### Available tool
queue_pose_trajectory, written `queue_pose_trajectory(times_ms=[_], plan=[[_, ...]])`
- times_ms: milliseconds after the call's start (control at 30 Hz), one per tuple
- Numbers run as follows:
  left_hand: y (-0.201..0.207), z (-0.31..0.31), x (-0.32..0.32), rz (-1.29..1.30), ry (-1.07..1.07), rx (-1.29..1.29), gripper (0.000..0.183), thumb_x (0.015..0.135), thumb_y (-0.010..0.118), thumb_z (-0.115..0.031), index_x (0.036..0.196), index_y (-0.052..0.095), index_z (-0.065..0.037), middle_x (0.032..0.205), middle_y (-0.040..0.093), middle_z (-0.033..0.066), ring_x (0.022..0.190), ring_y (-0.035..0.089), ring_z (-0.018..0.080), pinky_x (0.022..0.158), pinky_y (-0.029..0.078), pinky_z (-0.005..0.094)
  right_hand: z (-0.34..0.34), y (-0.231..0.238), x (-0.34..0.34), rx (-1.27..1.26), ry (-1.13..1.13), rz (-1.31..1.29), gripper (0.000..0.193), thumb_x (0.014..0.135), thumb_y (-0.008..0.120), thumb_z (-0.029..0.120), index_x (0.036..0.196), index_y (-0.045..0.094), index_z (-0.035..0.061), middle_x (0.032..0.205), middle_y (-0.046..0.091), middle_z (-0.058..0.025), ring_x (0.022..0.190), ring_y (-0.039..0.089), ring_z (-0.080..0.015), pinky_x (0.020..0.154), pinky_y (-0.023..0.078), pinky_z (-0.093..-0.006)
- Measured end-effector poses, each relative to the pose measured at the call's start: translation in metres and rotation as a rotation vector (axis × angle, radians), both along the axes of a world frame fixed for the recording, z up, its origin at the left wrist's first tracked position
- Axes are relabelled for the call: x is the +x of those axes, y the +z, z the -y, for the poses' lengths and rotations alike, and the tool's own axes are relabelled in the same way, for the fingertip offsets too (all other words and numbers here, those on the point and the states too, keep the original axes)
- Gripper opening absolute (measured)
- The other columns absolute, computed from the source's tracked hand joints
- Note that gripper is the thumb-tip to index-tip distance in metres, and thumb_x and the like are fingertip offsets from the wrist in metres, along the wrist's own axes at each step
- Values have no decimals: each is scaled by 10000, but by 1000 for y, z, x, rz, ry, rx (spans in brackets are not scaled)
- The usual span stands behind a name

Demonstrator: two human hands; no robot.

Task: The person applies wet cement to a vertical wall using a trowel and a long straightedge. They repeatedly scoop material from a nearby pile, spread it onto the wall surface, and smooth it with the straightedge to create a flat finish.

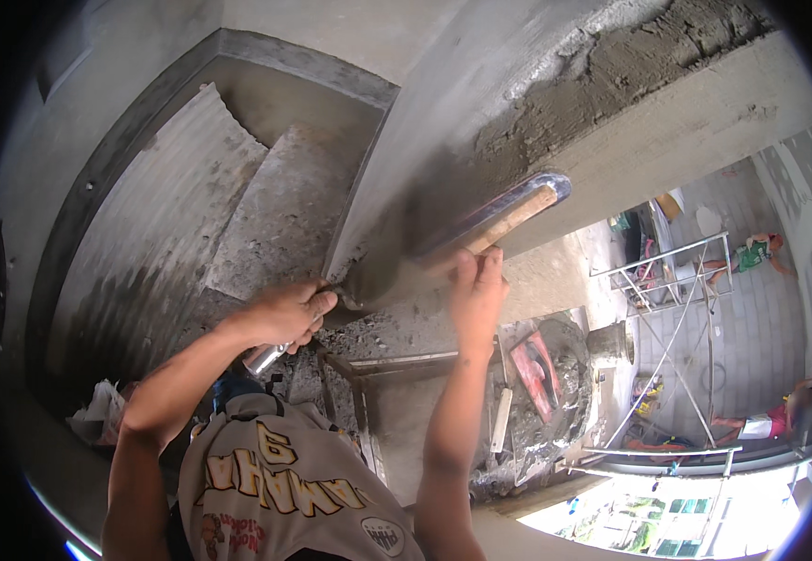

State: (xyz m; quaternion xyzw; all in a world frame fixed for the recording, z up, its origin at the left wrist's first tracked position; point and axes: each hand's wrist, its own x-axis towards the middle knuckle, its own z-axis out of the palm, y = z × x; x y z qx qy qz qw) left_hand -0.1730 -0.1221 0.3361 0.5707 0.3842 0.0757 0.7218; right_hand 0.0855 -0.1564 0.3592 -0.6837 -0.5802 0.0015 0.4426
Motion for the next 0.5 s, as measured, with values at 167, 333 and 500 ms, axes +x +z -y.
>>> queue_pose_trajectory(times_ms=[167, 333, 500], plan=[[-6, 5, 11, 26, -82, 85, 465, 975, 379, -286, 1282, 343, 61, 609, 476, 68, 499, 484, 155, 493, 434, 326, 1, 0, 0, 4, -20, -40, 232, 937, 520, 185, 944, 505, -46, 692, 595, -99, 574, 601, -159, 542, 504, -291], [12, 8, 12, -73, -108, 150, 440, 968, 361, -280, 1296, 350, 13, 643, 537, 108, 497, 538, 189, 532, 471, 351, -1, 5, -10, 26, -39, -115, 219, 916, 551, 189, 878, 530, -25, 641, 591, -106, 565, 586, -188, 542, 458, -317], [45, 14, 7, 14, -86, 182, 479, 988, 368, -298, 1316, 302, 44, 583, 457, 25, 482, 481, 125, 450, 432, 297, 0, 7, -10, 17, -35, -139, 221, 915, 555, 195, 876, 529, -21, 643, 591, -94, 562, 573, -170, 540, 456, -295]])
